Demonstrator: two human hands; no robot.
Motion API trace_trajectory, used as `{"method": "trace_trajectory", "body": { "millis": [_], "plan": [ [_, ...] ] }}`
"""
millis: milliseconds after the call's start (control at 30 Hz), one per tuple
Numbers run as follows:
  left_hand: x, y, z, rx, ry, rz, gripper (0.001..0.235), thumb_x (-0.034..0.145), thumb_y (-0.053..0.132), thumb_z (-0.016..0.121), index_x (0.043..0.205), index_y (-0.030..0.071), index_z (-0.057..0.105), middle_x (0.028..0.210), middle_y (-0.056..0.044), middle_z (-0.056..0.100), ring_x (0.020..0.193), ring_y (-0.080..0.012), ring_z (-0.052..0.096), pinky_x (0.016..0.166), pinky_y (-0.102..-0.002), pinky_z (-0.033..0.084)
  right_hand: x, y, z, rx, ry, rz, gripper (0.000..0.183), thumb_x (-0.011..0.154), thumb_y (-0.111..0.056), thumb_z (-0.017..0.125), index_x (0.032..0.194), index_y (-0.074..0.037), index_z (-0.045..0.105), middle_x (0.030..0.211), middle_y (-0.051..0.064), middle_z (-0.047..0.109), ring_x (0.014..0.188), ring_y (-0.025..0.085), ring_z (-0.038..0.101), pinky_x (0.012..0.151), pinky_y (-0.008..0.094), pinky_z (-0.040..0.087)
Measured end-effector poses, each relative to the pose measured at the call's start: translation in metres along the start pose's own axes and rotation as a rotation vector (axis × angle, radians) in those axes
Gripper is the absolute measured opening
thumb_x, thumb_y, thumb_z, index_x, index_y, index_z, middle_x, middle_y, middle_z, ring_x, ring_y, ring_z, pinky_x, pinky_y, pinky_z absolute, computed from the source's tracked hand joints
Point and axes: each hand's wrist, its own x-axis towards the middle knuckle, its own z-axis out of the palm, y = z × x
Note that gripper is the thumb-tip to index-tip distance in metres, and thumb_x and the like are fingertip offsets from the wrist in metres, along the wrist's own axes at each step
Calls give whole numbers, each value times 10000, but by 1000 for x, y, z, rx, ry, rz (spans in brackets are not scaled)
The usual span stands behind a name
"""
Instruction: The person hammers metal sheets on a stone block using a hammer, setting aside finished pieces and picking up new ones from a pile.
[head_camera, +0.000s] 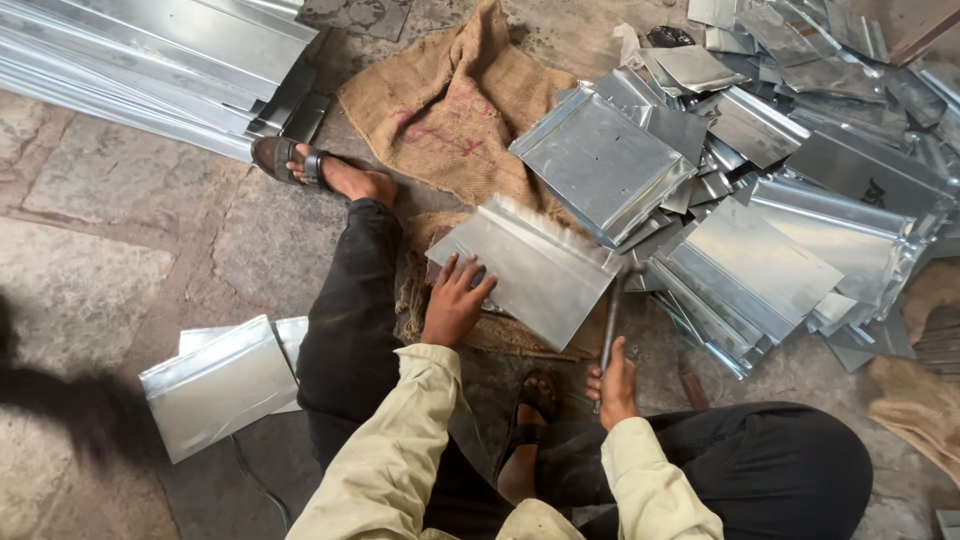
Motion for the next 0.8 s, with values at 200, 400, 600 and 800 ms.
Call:
{"method": "trace_trajectory", "body": {
  "millis": [200, 400, 600, 800],
  "plan": [
    [-13, -6, -9, 353, 17, -358, 602, 662, 100, 723, 1263, 100, 685, 1337, -212, 604, 1274, -400, 570, 978, -565, 441, 34, 14, -23, 285, 17, -11, 491, 1048, -641, 424, 918, -168, 445, 632, -31, 358, 457, 79, 320, 402, 265, 269],
    [-38, -12, 29, -313, -529, -1089, 662, 945, 562, 743, 1157, -56, 638, 1035, -241, 730, 950, -388, 710, 802, -468, 562, 7, -12, -9, 279, 16, -117, 446, 1045, -597, 451, 937, -166, 474, 638, -33, 386, 475, 78, 353, 420, 252, 274],
    [-88, 48, 88, -1229, -546, -1350, 378, 905, 334, 716, 1065, -8, 695, 905, -94, 761, 763, -213, 713, 616, -368, 568, -6, -22, 23, 239, -22, -158, 490, 1042, -624, 447, 915, -152, 478, 618, -31, 386, 460, 79, 336, 409, 253, 264],
    [-97, 40, 113, -588, 85, -1230, 320, 868, 212, 751, 1075, -30, 717, 1008, -210, 738, 962, -370, 708, 843, -423, 530, -29, -36, 47, 327, -126, -237, 463, 1020, -618, 482, 907, -170, 480, 604, -23, 383, 438, 91, 342, 389, 268, 263]
  ]
}}
